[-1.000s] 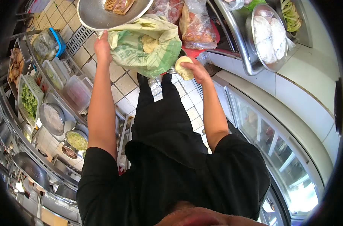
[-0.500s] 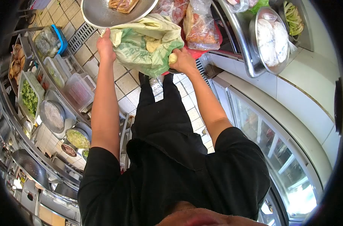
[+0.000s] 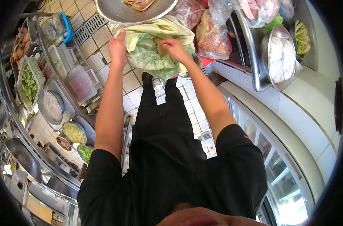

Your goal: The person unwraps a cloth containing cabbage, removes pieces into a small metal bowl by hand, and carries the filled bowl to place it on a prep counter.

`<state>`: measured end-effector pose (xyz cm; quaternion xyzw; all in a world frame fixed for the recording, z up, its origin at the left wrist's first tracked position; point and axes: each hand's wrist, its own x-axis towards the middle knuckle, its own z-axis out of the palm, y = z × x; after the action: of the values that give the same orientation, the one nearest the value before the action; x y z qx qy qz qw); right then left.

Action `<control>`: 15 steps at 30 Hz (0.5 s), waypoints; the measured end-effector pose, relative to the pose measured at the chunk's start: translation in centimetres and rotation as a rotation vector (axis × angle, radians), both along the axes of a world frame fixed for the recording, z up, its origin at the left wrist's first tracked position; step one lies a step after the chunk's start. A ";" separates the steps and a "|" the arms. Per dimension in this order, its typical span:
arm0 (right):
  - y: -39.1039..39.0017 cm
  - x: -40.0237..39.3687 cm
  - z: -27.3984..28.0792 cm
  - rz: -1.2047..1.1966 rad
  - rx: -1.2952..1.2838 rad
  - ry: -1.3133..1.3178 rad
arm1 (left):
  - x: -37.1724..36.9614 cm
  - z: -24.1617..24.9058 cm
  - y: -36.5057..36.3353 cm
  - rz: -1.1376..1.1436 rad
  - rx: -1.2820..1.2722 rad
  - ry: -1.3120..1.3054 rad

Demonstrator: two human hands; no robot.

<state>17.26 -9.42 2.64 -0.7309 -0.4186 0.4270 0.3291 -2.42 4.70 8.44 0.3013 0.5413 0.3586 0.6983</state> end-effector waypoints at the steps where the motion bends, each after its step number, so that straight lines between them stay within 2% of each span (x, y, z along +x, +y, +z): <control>1: 1.1 -0.3 -2.4 0.099 -0.002 0.009 | -0.1 0.0 0.0 -0.005 0.005 0.007; 2: 2.2 -0.3 -3.6 0.198 -0.004 0.019 | -0.2 0.2 -0.2 -0.010 0.011 0.014; 4: 3.6 1.6 -4.9 0.173 -0.106 -0.225 | -0.4 0.5 -0.9 -0.018 0.036 0.035; 6: 4.4 2.7 -5.4 0.075 -0.027 -0.390 | -0.4 0.7 -1.2 -0.021 0.083 0.054; 7: 4.7 3.0 -5.1 -0.007 0.098 -0.433 | -0.4 0.8 -1.1 -0.007 0.086 0.052; 12: 7.1 5.8 -2.6 0.207 -0.250 -0.380 | 0.2 2.6 -1.2 0.046 0.055 -0.003; 15: 6.0 4.5 -2.5 0.068 -0.101 -0.439 | 0.1 1.9 -0.8 0.024 0.034 -0.032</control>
<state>21.72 -3.42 0.15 -0.8071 -0.4829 0.2890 0.1785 -2.28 3.94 10.35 0.3009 0.5275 0.3808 0.6973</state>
